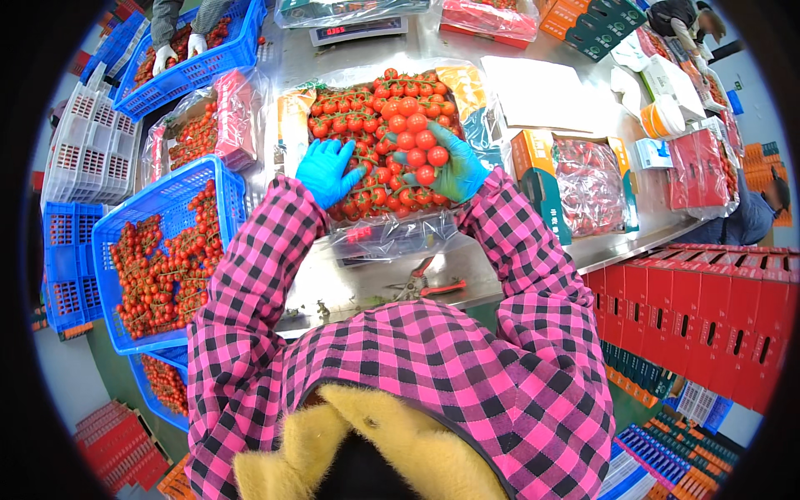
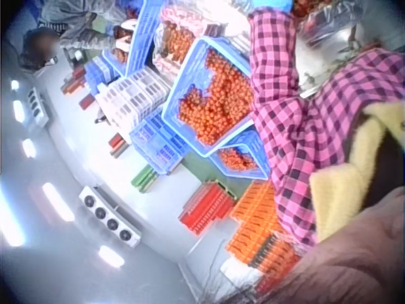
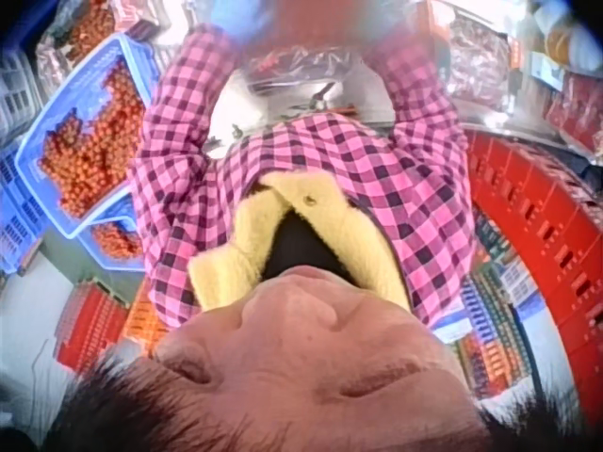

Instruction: The person transfers cherry tomatoes from blue baskets into clear plastic bags on a stainless steel table, then places the filled bags into cardboard boxes. The person wears blue gloves and a pink plaid shirt while working in a warehouse-like area with stacked crates.

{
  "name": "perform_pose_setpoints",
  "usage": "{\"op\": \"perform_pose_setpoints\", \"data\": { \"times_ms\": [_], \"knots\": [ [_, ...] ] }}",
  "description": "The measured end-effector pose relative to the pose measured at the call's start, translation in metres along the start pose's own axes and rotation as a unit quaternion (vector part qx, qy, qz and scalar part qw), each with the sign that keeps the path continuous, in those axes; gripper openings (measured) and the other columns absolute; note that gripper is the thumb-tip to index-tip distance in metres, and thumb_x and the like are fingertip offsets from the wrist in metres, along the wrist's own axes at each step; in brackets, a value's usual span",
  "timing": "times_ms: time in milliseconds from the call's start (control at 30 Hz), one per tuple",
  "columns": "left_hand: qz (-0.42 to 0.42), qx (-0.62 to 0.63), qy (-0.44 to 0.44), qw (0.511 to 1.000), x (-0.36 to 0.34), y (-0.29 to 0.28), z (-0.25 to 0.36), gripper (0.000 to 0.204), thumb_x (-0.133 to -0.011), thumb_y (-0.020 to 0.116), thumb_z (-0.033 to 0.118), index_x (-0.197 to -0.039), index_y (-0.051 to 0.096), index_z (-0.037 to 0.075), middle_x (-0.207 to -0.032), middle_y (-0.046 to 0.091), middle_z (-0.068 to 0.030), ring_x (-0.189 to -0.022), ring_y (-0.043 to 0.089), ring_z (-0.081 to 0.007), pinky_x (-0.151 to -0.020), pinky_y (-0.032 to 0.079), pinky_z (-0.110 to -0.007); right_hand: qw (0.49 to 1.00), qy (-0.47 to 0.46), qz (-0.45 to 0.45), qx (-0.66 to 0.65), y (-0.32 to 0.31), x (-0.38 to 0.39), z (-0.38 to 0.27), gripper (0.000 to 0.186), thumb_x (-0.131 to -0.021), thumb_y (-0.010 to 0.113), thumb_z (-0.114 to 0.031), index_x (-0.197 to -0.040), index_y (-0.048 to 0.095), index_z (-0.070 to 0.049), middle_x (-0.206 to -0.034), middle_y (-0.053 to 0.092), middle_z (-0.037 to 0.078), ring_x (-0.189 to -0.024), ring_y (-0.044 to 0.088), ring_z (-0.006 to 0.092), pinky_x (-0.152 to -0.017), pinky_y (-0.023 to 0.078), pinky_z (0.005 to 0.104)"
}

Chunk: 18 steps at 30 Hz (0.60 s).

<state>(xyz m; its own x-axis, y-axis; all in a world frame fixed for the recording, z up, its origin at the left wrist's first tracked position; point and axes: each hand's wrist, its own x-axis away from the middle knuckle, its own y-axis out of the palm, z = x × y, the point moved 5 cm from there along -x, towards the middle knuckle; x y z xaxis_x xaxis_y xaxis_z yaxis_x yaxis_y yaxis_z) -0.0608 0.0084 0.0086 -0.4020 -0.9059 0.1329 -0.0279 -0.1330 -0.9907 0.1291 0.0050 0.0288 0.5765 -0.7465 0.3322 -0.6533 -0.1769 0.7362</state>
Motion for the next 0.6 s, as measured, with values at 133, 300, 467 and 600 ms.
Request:
{"op": "perform_pose_setpoints", "data": {
  "times_ms": [133, 300, 467, 600],
  "knots": [
    [0.166, 0.086, 0.029, 0.982, 0.015, -0.017, 0.004, 0.053, -0.078, 0.052, 0.043, -0.110, 0.049, 0.002, -0.093, 0.051, -0.0172, -0.090, 0.049, -0.0317, -0.077, 0.042, -0.041, 0.991, -0.091, -0.014, 0.096, 0.000, -0.009, -0.015, 0.051, -0.082, 0.055, -0.023, -0.126, 0.035, -0.008, -0.120, 0.047, 0.009, -0.104, 0.051, 0.0221, -0.082, 0.046, 0.0371],
    [0.033, 0.066, -0.002, 0.997, 0.008, -0.010, 0.003, 0.053, -0.078, 0.049, 0.046, -0.113, 0.047, 0.006, -0.106, 0.050, -0.0155, -0.094, 0.048, -0.0311, -0.084, 0.038, -0.040, 0.876, -0.072, -0.136, 0.458, 0.028, -0.060, -0.004, 0.045, -0.079, 0.059, -0.015, -0.121, 0.045, -0.004, -0.118, 0.048, 0.008, -0.107, 0.047, 0.0165, -0.091, 0.038, 0.0308],
    [0.170, 0.059, 0.000, 0.984, 0.022, -0.012, 0.017, 0.048, -0.079, 0.050, 0.037, -0.110, 0.046, 0.000, -0.101, 0.049, -0.0168, -0.092, 0.046, -0.0313, -0.086, 0.034, -0.043, 0.616, -0.120, -0.134, 0.767, 0.051, -0.121, 0.005, 0.042, -0.076, 0.061, -0.029, -0.114, 0.055, -0.011, -0.106, 0.057, 0.013, -0.101, 0.054, 0.0231, -0.087, 0.042, 0.0315],
    [0.258, 0.066, -0.048, 0.963, 0.038, -0.022, 0.028, 0.044, -0.076, 0.054, 0.032, -0.107, 0.048, 0.001, -0.096, 0.049, -0.0158, -0.089, 0.046, -0.0300, -0.079, 0.036, -0.044, 0.370, -0.341, -0.212, 0.838, 0.076, -0.115, 0.011, 0.041, -0.075, 0.056, -0.029, -0.114, 0.051, -0.015, -0.102, 0.055, 0.009, -0.085, 0.055, 0.0278, -0.071, 0.047, 0.0393]
  ]
}}
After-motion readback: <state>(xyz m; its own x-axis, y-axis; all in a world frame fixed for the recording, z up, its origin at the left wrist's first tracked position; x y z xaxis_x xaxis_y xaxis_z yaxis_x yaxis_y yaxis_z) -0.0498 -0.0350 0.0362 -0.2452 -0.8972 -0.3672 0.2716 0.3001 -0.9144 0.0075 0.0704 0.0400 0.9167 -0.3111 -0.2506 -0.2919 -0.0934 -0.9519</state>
